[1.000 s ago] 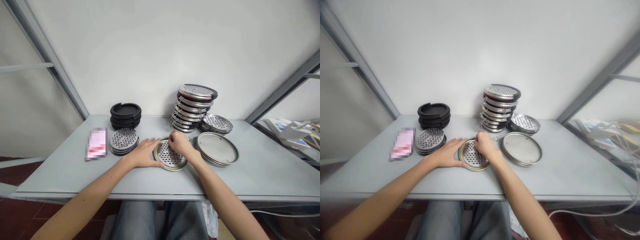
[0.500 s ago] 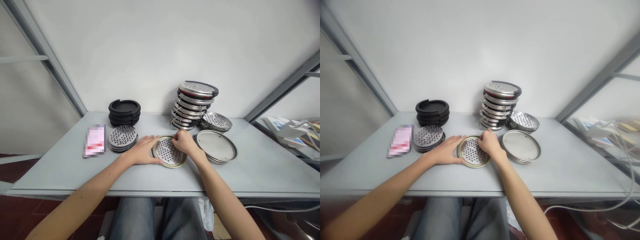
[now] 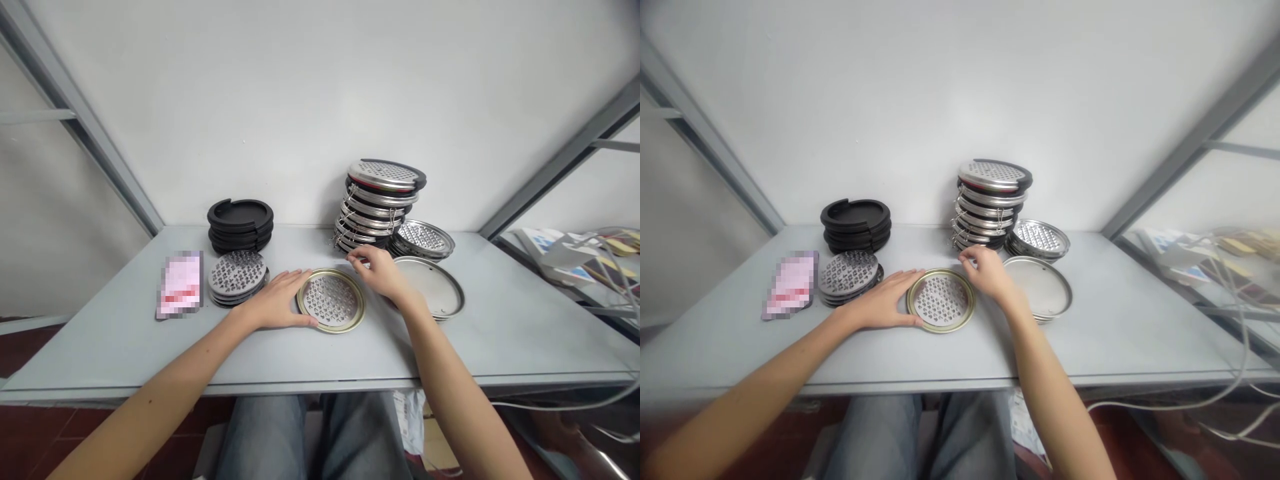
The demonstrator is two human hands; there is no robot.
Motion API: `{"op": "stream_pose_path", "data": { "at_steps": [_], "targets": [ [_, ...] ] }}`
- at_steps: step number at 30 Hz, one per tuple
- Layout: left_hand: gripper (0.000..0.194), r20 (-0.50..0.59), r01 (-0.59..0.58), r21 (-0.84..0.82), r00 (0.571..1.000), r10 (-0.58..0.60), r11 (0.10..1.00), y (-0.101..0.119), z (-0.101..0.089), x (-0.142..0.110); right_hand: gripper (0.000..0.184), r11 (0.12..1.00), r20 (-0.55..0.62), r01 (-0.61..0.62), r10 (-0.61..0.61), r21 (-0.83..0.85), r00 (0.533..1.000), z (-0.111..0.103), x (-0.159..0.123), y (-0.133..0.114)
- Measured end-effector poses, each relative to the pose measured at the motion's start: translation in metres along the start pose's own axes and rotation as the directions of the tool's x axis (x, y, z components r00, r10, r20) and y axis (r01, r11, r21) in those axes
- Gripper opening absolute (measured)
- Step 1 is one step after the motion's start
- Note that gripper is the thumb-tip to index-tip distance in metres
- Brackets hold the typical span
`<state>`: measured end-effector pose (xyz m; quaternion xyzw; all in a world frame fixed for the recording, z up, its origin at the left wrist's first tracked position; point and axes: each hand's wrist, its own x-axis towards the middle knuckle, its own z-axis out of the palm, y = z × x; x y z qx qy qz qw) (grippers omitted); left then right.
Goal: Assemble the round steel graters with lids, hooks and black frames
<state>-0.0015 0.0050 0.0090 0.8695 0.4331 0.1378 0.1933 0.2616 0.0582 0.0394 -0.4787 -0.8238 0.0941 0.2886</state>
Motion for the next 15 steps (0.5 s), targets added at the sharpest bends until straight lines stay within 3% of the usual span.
{"op": "stream_pose_path", "data": {
  "at_steps": [7,15],
  "targets": [
    [0.108,0.019,0.007,0.015,1.0,-0.007,1.0,0.0016,-0.0022,-0.0004,0.014,0.993,0.237,0.104,-0.113,0.049,0.965,0.0005,-0.0026,0.0057],
    [0.105,0.005,0.003,0.003,1.0,-0.003,1.0,0.0039,-0.0054,-0.0007,0.017,1.0,0.315,-0.028,0.024,0.007,0.949,-0.0015,-0.0078,0.0081]
  ]
}}
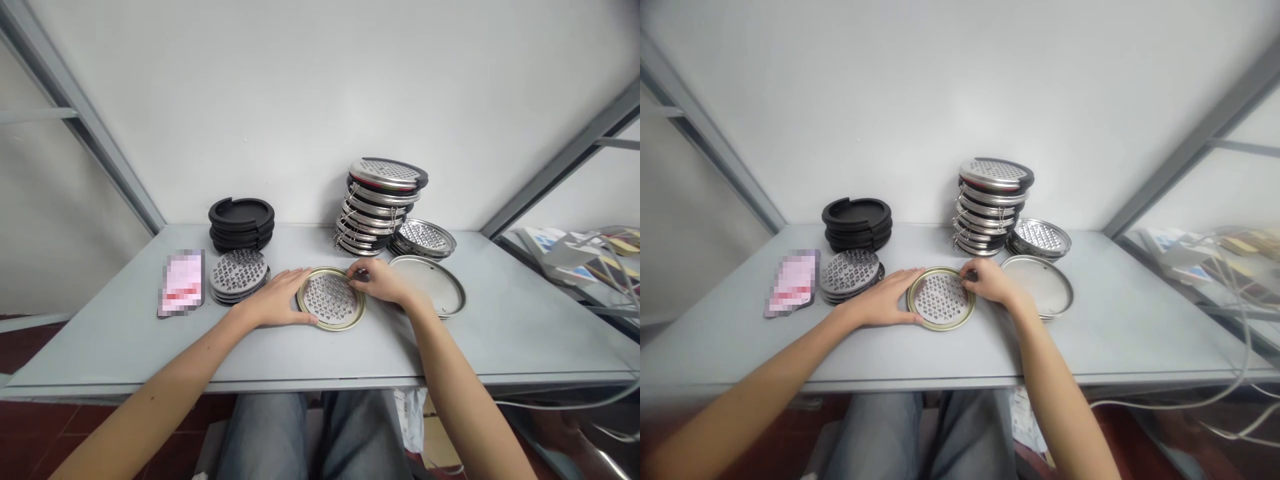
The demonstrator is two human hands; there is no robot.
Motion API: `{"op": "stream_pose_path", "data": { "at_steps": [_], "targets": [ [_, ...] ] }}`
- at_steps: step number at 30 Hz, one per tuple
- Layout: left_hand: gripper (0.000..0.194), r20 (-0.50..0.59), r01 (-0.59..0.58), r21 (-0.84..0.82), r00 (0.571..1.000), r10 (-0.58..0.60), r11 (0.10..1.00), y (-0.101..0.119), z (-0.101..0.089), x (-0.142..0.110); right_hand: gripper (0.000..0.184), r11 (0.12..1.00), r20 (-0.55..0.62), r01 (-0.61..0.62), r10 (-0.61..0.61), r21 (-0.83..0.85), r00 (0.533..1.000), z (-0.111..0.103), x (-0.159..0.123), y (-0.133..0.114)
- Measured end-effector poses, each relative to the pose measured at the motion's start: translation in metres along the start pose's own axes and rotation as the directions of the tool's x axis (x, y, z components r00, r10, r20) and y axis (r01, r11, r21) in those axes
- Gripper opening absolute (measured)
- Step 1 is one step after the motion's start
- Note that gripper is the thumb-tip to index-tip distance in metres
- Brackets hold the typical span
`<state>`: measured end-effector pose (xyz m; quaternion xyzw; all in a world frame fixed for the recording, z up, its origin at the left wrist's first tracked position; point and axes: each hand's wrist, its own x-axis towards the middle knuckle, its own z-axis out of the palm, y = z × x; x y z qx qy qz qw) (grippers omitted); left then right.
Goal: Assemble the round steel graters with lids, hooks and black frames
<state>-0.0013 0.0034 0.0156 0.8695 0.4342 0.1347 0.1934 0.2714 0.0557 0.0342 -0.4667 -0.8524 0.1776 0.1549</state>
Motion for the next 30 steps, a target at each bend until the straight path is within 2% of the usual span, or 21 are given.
{"op": "stream_pose_path", "data": {
  "at_steps": [5,14,17,21,25,30],
  "targets": [
    [0.105,-0.027,-0.004,0.001,1.0,0.004,1.0,0.001,-0.001,0.0,0.02,0.999,0.021,-0.02,0.021,-0.045,1.0,0.003,0.0,0.0],
    [0.101,-0.068,0.0,-0.008,0.998,0.0,1.0,0.002,0.0,0.0,0.013,0.989,-0.023,-0.037,0.034,-0.145,0.999,0.011,0.001,0.0],
    [0.101,-0.071,-0.009,-0.002,0.997,0.009,1.0,0.003,-0.001,0.0,0.015,0.995,-0.076,0.016,-0.024,-0.103,0.997,0.008,-0.001,-0.005],
    [0.096,-0.086,-0.024,-0.015,0.996,0.023,1.0,0.005,-0.002,0.0,0.015,0.986,-0.144,0.168,-0.164,0.018,0.976,0.004,-0.002,-0.016],
    [0.092,-0.114,0.018,-0.01,0.993,-0.019,1.0,0.004,-0.001,0.001,0.011,0.951,-0.092,0.288,-0.279,0.113,0.956,0.009,-0.003,-0.03],
    [0.094,-0.14,0.057,0.02,0.989,-0.053,0.998,0.001,0.006,0.001,0.008,0.949,-0.03,0.299,-0.297,0.102,0.954,0.024,-0.002,-0.034]
  ]
}}
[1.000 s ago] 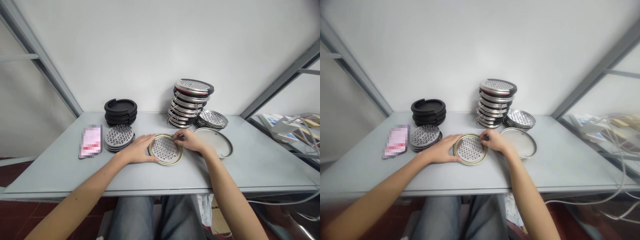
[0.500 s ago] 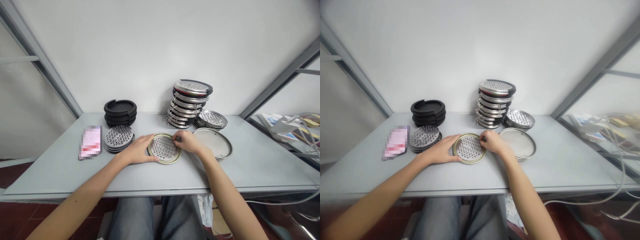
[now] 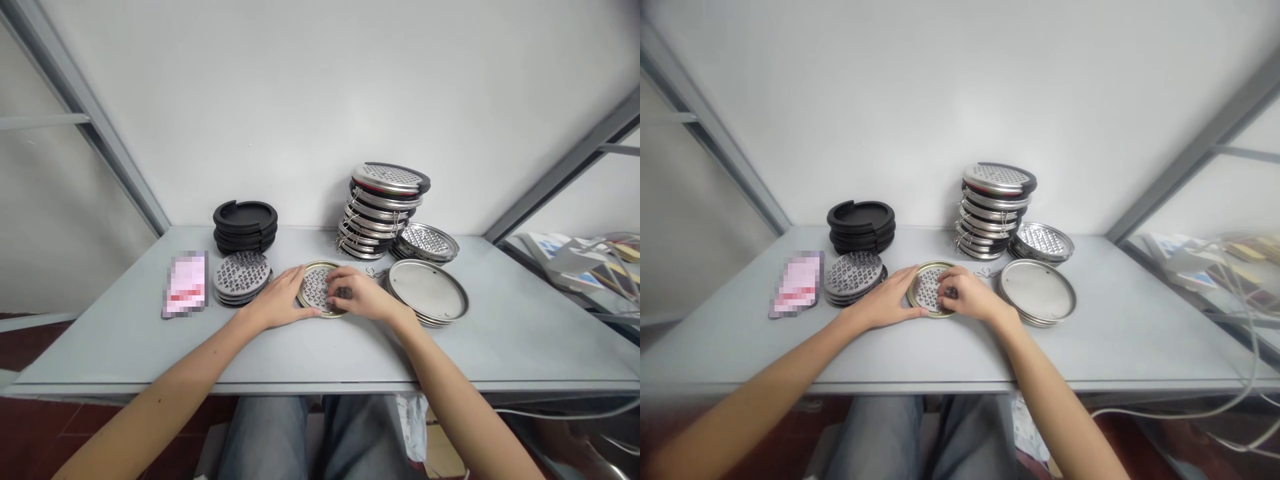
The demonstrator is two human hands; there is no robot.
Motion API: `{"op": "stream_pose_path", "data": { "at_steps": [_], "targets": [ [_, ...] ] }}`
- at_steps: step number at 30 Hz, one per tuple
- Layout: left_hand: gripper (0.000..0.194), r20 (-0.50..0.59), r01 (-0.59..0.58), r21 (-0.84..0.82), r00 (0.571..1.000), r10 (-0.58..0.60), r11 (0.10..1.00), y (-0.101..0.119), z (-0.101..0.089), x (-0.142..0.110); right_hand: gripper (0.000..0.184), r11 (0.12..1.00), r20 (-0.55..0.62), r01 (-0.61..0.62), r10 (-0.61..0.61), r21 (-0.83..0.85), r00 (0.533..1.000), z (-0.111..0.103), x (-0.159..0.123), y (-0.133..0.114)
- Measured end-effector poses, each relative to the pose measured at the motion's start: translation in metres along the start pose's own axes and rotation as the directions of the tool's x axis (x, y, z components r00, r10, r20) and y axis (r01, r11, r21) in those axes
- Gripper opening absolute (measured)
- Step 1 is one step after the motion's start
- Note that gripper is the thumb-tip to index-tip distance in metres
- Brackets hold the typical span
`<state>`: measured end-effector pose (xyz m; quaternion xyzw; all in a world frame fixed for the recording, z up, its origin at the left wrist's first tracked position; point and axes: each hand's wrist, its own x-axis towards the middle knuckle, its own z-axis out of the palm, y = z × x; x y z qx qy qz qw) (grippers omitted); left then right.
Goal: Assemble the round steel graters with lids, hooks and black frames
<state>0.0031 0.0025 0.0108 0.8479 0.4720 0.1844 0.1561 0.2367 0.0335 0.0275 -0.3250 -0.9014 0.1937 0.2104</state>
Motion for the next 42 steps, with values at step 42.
{"op": "stream_pose_path", "data": {
  "at_steps": [42],
  "targets": [
    [0.107,-0.097,0.096,0.064,0.991,-0.089,0.993,0.001,0.011,0.001,0.009,1.0,0.01,0.004,-0.004,0.015,1.0,-0.001,-0.003,0.019]
  ]
}}
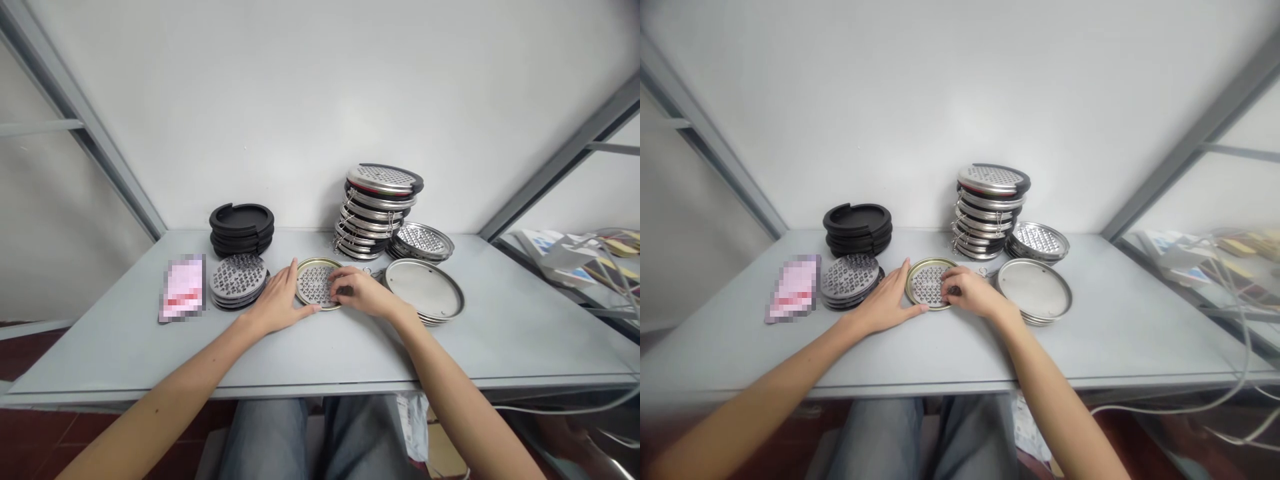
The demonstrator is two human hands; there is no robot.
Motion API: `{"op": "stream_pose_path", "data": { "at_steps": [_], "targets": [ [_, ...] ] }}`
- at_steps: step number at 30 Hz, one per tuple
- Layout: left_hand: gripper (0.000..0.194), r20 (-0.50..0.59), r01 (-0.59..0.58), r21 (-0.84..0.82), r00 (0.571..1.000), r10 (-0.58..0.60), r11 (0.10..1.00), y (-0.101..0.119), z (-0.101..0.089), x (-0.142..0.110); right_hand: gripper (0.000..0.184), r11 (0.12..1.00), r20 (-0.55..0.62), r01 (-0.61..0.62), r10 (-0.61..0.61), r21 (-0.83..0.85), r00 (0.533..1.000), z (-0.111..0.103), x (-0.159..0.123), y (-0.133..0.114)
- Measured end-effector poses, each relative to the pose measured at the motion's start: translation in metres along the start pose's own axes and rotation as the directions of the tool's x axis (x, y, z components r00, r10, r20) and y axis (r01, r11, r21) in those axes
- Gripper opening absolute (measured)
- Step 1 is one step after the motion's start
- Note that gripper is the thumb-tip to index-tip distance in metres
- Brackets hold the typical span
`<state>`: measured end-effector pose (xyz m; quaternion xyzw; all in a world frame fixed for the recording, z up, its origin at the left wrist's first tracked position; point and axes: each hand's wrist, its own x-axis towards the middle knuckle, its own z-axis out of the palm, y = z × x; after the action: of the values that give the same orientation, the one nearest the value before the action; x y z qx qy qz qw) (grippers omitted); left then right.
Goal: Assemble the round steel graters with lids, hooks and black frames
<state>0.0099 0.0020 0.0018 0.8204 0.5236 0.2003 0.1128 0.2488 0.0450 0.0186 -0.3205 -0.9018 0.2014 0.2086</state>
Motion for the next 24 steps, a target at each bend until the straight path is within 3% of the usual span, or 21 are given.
{"op": "stream_pose_path", "data": {
  "at_steps": [6,16,21,24],
  "targets": [
    [0.108,0.021,0.036,-0.006,0.999,-0.036,0.999,0.002,-0.001,0.001,0.012,0.997,0.026,0.068,-0.068,-0.032,0.997,0.001,0.0,-0.003],
    [0.103,0.04,0.035,-0.005,0.999,-0.035,0.999,-0.001,-0.001,0.0,0.014,1.0,0.025,0.023,-0.023,-0.016,0.999,-0.018,-0.006,-0.013],
    [0.093,-0.049,-0.063,-0.043,0.997,0.061,0.997,0.0,-0.001,0.001,0.01,0.996,0.023,-0.009,0.007,0.093,1.0,-0.028,-0.009,-0.015],
    [0.076,-0.149,-0.177,-0.05,0.975,0.167,0.983,0.003,-0.004,0.002,0.009,0.985,0.021,-0.021,0.017,0.169,1.0,-0.033,-0.01,-0.019]
  ]
}}
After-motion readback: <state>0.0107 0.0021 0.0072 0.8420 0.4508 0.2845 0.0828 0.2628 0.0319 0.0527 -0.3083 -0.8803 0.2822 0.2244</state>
